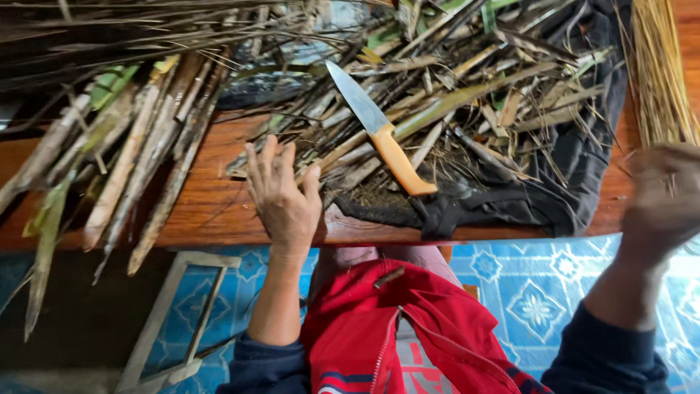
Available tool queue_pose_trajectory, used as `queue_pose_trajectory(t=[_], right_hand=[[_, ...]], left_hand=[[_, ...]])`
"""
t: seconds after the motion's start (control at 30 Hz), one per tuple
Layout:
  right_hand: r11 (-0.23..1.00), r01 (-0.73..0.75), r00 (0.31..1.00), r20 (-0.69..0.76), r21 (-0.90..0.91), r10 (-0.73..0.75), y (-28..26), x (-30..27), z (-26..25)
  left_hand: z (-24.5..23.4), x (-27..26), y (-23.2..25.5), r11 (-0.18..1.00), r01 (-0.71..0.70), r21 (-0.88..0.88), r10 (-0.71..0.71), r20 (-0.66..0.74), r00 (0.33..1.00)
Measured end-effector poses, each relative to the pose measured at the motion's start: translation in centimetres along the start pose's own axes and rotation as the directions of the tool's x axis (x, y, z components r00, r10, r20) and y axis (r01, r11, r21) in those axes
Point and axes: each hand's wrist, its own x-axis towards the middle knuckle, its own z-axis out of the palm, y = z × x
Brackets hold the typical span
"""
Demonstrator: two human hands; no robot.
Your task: The person strips leaves and fibrous material from long stems using a knife on a wooden table.
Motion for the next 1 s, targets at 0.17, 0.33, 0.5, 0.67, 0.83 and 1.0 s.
queue_pose_trajectory(t=[0.17,0.33,0.5,0.67,0.83,1.0], right_hand=[[0.949,0.17,0.974,0.104,0.265,-0.203,-21.5,3.5,-0.5],[0.856,0.394,0.88,0.13,0.336,-0.457,-31.5,4.8,3.6],[0.922,0.32,0.707,0.593,0.218,-0.386,-36.7,8.4,4.8],[0.954,0.249,0.624,0.726,0.168,-0.29,-37.6,9.9,6.5],[0.888,0.243,0.813,0.418,0.391,-0.407,-34.0,8.9,10.5],[0.615,-0.473,0.668,0.712,0.631,-0.217,-34.6,12.6,7.7]], left_hand=[[-0.4,-0.2,0.1,0.999,0.024,0.032,-0.024,0.001,1.0],[0.2,-0.6,-0.4,0.999,0.039,0.032,-0.04,0.018,0.999],[0.1,-0.5,-0.2,0.999,0.043,0.021,-0.043,0.013,0.999],[0.3,-0.8,-0.3,0.999,0.022,0.05,-0.022,-0.002,1.0],[0.2,-0.7,-0.1,0.998,0.022,0.056,-0.021,-0.014,1.0],[0.1,-0.5,-0.1,0.998,0.018,0.054,-0.017,-0.019,1.0]])
